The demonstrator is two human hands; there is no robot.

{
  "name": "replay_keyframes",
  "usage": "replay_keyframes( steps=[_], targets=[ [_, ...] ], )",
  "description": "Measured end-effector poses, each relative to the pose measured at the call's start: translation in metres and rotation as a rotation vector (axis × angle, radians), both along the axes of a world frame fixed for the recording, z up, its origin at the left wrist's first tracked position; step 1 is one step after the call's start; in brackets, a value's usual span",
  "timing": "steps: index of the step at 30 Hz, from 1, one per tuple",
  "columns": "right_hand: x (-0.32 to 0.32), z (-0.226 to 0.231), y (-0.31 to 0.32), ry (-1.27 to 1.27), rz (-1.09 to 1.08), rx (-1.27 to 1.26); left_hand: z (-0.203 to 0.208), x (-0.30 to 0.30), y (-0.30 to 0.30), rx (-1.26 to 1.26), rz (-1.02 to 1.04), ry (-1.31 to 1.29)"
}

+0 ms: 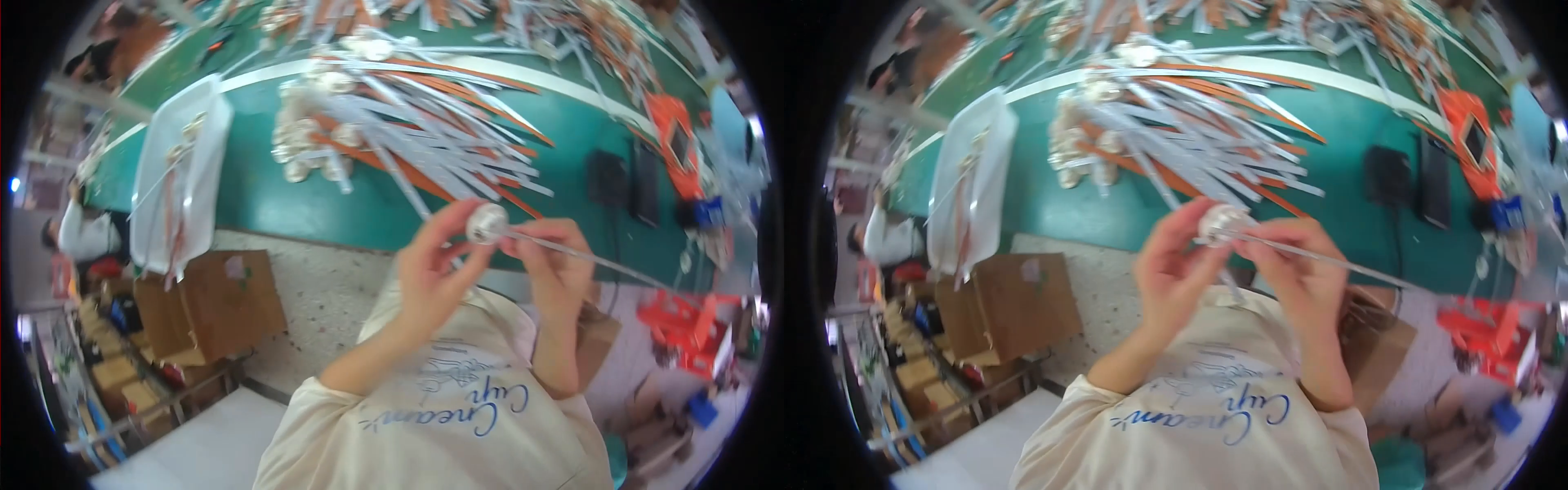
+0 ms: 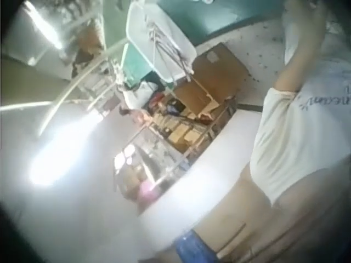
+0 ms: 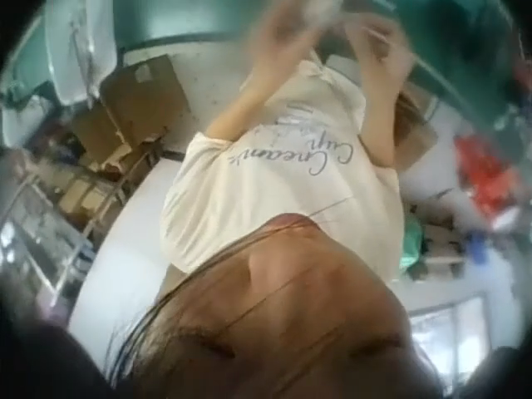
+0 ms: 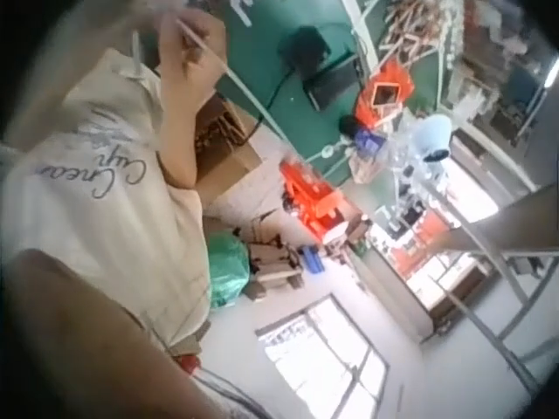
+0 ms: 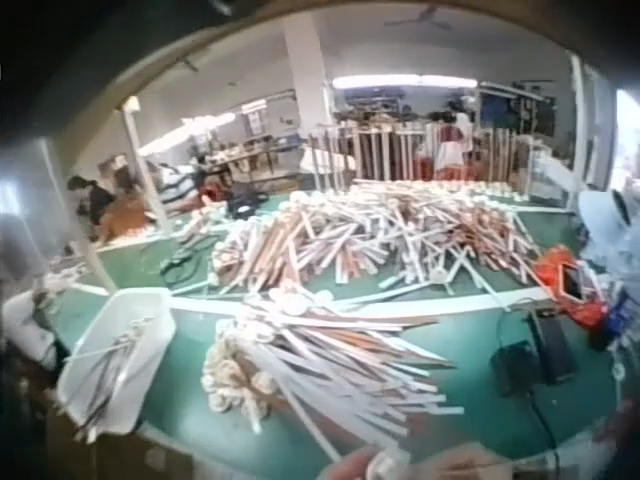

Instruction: The recorder is assembling LED light strips by attaching them to plastic bases using a small tool for precise placement.

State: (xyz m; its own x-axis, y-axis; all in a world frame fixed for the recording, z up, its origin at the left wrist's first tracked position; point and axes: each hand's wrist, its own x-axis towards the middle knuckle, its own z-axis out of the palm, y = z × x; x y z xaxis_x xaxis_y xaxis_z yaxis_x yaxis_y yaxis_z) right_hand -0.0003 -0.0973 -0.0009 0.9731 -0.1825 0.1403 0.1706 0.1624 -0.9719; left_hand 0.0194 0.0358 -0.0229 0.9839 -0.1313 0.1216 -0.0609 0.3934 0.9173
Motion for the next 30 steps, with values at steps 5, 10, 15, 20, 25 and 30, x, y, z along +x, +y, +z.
replay_keyframes(
  steps=[5, 10, 15, 20, 25, 30],
  targets=[
    [-0.016, 0.001, -0.012, -0.023, -0.006, 0.063, 0.003, -0.021, -0.011, 0.093, 0.031, 0.022],
    [-0.015, -0.001, -0.007, -0.098, -0.108, -0.024, 0.004, -0.017, -0.007, 0.088, 0.046, 0.005],
    [-0.016, -0.003, -0.008, -0.09, -0.045, -0.001, 0.005, -0.018, -0.006, 0.075, 0.062, 0.004],
    [-0.012, 0.001, -0.006, -0.129, -0.028, 0.048, 0.011, -0.017, -0.006, 0.037, 0.041, 0.043],
    [-0.013, -0.002, -0.007, -0.086, 0.007, -0.022, 0.01, -0.012, -0.008, 0.022, 0.031, 0.121],
    [-0.015, -0.001, -0.002, -0.138, -0.017, 0.009, 0.012, -0.012, -0.008, -0.001, 0.024, 0.107]
  ],
)
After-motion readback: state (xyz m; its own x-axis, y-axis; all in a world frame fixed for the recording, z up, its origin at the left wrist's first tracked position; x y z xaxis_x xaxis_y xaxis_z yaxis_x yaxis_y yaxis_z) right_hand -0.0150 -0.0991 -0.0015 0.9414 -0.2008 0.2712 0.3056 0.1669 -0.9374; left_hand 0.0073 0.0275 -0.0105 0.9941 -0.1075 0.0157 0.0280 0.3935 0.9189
